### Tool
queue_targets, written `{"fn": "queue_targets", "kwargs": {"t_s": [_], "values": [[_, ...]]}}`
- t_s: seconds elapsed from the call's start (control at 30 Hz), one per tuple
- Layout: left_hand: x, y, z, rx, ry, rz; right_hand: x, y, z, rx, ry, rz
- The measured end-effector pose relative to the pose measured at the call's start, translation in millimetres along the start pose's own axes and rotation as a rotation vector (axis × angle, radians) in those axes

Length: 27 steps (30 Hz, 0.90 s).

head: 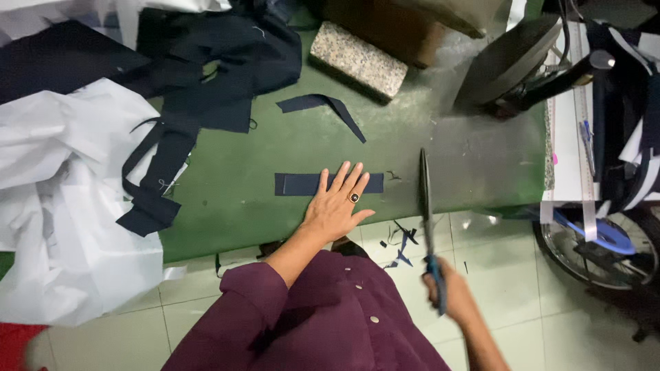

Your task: The person cuts specific shapes out of dark blue fabric using large scissors on a green workshop table and kemudian organizes the resulting pieces and scraps.

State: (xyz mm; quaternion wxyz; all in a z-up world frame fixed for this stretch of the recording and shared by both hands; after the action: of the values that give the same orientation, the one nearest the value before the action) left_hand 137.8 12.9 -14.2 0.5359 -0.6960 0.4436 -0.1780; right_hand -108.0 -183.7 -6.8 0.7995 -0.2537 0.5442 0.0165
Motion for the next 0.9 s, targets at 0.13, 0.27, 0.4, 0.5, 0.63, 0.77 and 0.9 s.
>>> {"fn": "queue_targets", "kwargs": {"t_s": [0.13, 0.27, 0.4, 0.5, 0.63, 0.77, 0.9], "values": [[6, 11, 19, -0.19, 0.002, -0.252, -1, -90, 64, -0.383, 0.001, -0.09], [33, 22, 44, -0.204, -0.166, -0.183, 36, -158, 80, -0.569, -0.096, -0.25], [55, 11, 40, -0.217, -0.234, 0.028, 118, -205, 44, -0.683, -0.287, -0.366], [65, 39, 50, -0.228, -0.234, 0.091, 107, -215, 73, -0.685, -0.411, -0.372], [25, -2, 46, -0.444, -0.31, 0.064, 143, -235, 69, -0.856, -0.683, -0.475], [-45, -47, 51, -0.733, -0.433, -0.054, 146, -227, 72, -0.937, -0.571, -0.471], [-89, -50, 72, -1.155, -0.546, -0.273, 99, -174, 118, -0.766, -0.554, -0.534]]}}
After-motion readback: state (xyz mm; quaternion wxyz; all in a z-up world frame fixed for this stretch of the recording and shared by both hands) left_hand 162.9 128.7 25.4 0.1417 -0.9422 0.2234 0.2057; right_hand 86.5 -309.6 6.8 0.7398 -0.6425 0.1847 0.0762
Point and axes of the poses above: each hand's wrist, its own x-axis towards the middle knuckle, its own y-axis out of the palm, z = x × y, the point moved 9 cm from there along x, towards the middle knuckle, and after that the axes turned 13 degrees about z, right-handed, at the moved point
